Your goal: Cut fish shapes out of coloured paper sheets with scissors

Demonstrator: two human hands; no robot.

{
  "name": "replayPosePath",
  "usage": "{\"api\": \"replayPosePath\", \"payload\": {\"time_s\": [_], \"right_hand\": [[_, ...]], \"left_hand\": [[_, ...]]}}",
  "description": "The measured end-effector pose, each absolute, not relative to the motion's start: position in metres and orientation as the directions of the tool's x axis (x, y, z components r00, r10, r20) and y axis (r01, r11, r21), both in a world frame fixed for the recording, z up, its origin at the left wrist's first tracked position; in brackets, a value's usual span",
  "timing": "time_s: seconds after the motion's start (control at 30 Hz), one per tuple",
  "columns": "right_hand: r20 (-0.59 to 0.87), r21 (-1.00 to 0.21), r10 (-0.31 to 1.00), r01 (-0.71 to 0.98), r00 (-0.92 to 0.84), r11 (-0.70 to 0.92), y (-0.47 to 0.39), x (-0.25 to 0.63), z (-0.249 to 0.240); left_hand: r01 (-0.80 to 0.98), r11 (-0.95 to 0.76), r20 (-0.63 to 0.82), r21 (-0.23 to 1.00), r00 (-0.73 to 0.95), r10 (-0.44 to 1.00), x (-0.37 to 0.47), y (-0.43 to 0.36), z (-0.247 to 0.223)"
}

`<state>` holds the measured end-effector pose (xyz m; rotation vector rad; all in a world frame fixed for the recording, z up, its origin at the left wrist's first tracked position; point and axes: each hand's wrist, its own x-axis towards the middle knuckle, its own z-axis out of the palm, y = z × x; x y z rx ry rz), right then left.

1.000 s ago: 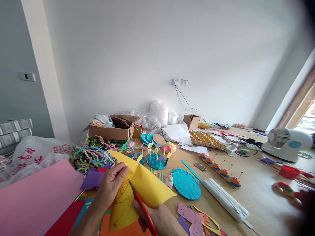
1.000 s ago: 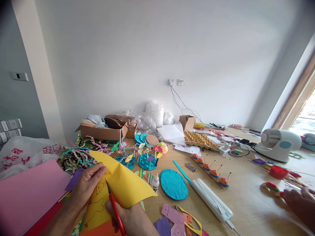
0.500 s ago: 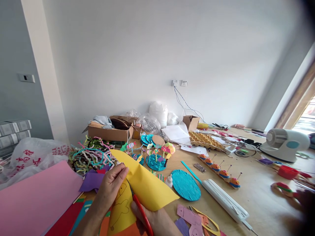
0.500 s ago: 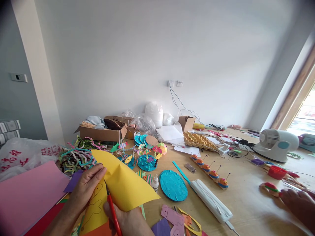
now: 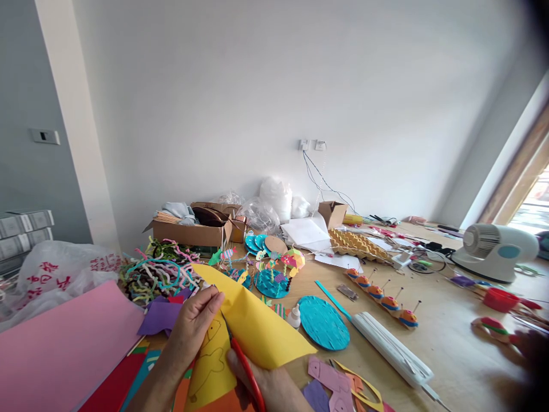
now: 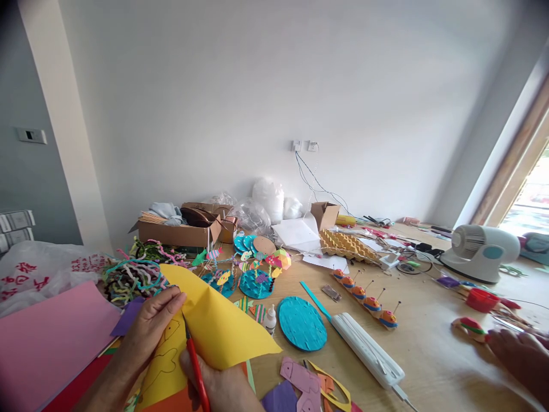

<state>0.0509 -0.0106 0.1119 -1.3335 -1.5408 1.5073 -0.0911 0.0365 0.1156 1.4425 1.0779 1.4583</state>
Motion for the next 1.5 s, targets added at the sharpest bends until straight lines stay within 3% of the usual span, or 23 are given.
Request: {"api": "replayPosePath", "payload": {"time_s": [0.33,0.5,0.57,0.63,0.73,0.8,0.87,0.97,1.07,1.17,1.3,1.5], "right_hand": [[-0.052,-0.994,0.864,0.109,-0.501,0.004,0.002,0.073,0.098],[-0.049,-0.887,0.846,0.412,-0.531,0.207,0.005,0.099,0.112],[-0.063,-0.871,0.749,0.403,-0.659,0.282,0.004,0.113,0.11],[-0.023,-0.953,0.666,0.218,-0.745,0.211,0.0,0.125,0.105],[0.158,-0.985,0.803,-0.145,-0.575,0.09,-0.013,0.128,0.106],[0.222,-0.959,0.839,-0.265,-0.498,0.096,-0.022,0.121,0.116],[0.182,-0.969,0.877,-0.232,-0.445,0.083,-0.028,0.112,0.13],[0.037,-0.999,0.896,-0.038,-0.442,0.022,-0.026,0.1,0.144],[0.021,-0.999,0.898,0.032,-0.438,0.039,-0.015,0.095,0.14],[0.046,-0.999,0.858,-0.028,-0.512,0.037,-0.006,0.096,0.124],[0.034,-0.982,0.812,-0.172,-0.583,-0.082,-0.004,0.095,0.105],[-0.081,-0.96,0.866,-0.196,-0.493,-0.202,-0.013,0.081,0.097]], "left_hand": [[-0.071,-0.267,0.259,0.961,-0.098,0.961,-0.109,0.035,0.118],[-0.187,-0.261,0.227,0.947,-0.186,0.956,-0.113,0.034,0.119],[-0.233,-0.262,0.216,0.937,-0.206,0.955,-0.114,0.034,0.12],[-0.25,-0.264,0.212,0.932,-0.216,0.953,-0.114,0.034,0.122],[-0.194,-0.288,0.245,0.938,-0.22,0.944,-0.112,0.033,0.123],[-0.153,-0.264,0.241,0.952,-0.155,0.958,-0.108,0.032,0.124],[-0.158,-0.188,0.185,0.969,-0.035,0.982,-0.103,0.03,0.123],[-0.213,-0.056,0.087,0.975,0.138,0.987,-0.096,0.03,0.12],[-0.264,-0.037,0.097,0.964,0.216,0.972,-0.094,0.03,0.117],[-0.314,-0.045,0.122,0.948,0.228,0.966,-0.094,0.028,0.117],[-0.389,0.002,0.078,0.921,0.189,0.979,-0.098,0.025,0.12],[-0.388,-0.001,0.063,0.922,0.149,0.987,-0.105,0.027,0.121]]}}
